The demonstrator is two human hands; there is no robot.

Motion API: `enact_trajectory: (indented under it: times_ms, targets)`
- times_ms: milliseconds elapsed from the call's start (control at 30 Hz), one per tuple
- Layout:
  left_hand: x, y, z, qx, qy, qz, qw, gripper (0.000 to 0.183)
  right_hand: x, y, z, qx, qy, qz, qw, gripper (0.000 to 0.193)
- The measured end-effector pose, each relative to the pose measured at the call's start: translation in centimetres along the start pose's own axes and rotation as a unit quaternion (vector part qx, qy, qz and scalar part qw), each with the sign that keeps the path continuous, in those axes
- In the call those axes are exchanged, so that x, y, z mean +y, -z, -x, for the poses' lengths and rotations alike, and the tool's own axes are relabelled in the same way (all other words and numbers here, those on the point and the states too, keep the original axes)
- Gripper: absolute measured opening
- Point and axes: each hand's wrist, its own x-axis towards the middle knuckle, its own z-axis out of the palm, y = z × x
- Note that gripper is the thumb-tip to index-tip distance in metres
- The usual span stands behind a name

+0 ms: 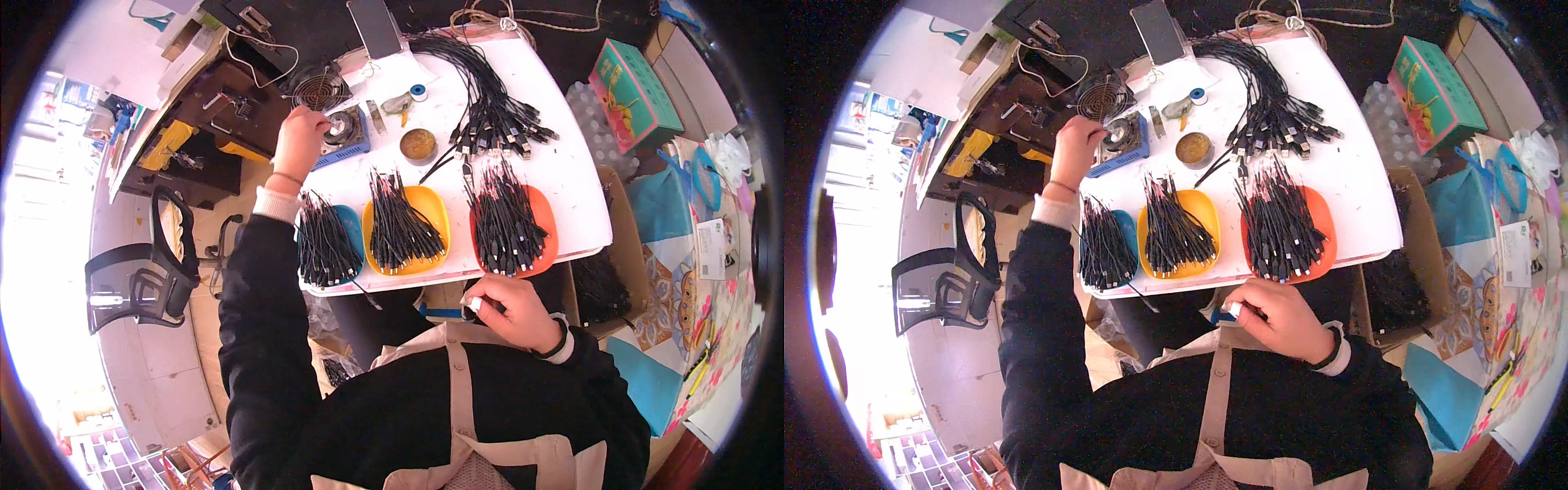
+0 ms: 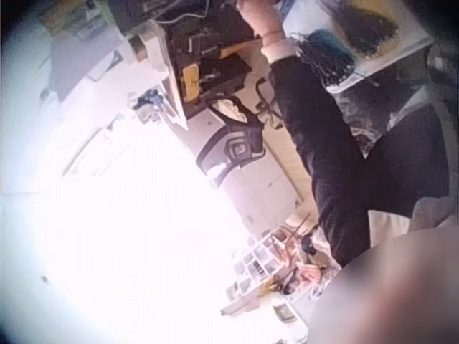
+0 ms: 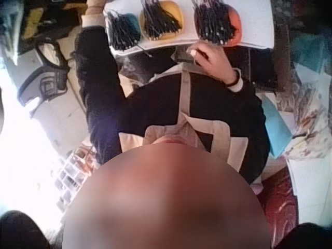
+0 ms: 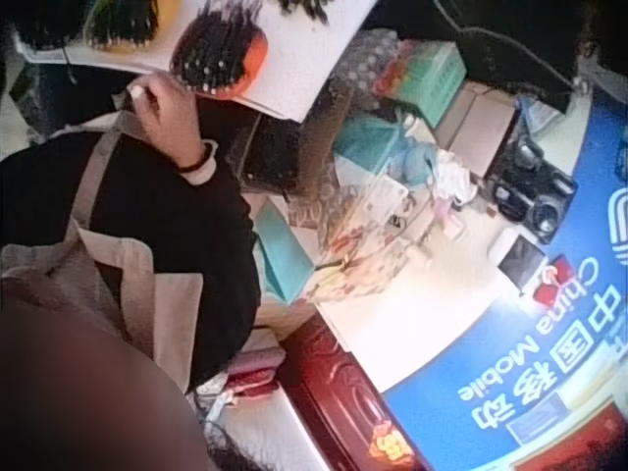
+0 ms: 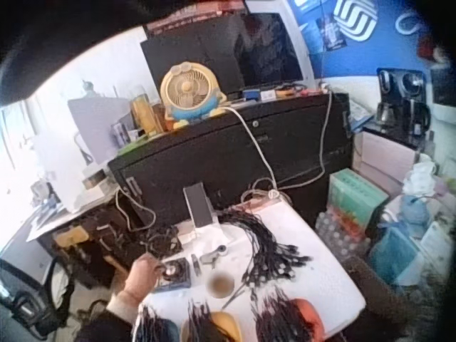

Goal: The person repeatedly picks up small black cable assemblies from trays, attaches a small white connector to the end of each cable, and places the finished unit into a different tray. The process is repeated for multiple items throughout the clip.

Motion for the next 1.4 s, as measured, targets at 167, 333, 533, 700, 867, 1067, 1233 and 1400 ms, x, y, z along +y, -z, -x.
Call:
enact_trajectory:
  times_ms: [167, 333, 533, 700, 867, 1067, 1233, 1400]
  targets:
    - [9.4, 6.6, 4.3, 0.042, 0.223, 0.396, 0.890, 0.011, -1.3, -0.1, -0.3, 0.060, 0.002, -0.042, 0.997, 0.011]
    - [21.1, 8.6, 7.9, 0.063, 0.234, 0.739, 0.629, 0.010, -2.6, -3.1, -1.6, 0.059, 0.110, -0.106, 0.986, 0.049]
    - [29.2, 7.4, 8.1, -0.034, 0.144, 0.815, 0.560, 0.030, -4.0, -1.8, 3.7, 0.150, 0.072, -0.099, 0.981, 0.013]
    - [27.0, 7.5, 9.4, -0.007, 0.132, 0.724, 0.677, 0.047, -5.5, 9.7, 11.9, 0.370, -0.003, 0.024, 0.929, 0.019]
    - [21.4, 4.9, 14.2, 0.018, 0.257, 0.602, 0.756, 0.030, -4.1, 16.5, 17.5, 0.459, -0.056, 0.131, 0.877, 0.026]
    - [16.7, 3.6, 20.2, 0.009, 0.369, 0.427, 0.825, 0.018, 12.2, 18.6, 15.4, 0.368, -0.213, 0.213, 0.880, 0.024]
    - [13.6, 3.4, 20.2, 0.034, 0.334, 0.331, 0.882, 0.016, 23.0, 18.3, 13.3, 0.270, -0.309, 0.365, 0.835, 0.037]
    - [9.9, 2.1, 17.6, 0.040, 0.279, 0.134, 0.950, 0.012, 18.4, 19.5, 12.5, 0.398, -0.246, 0.283, 0.837, 0.025]
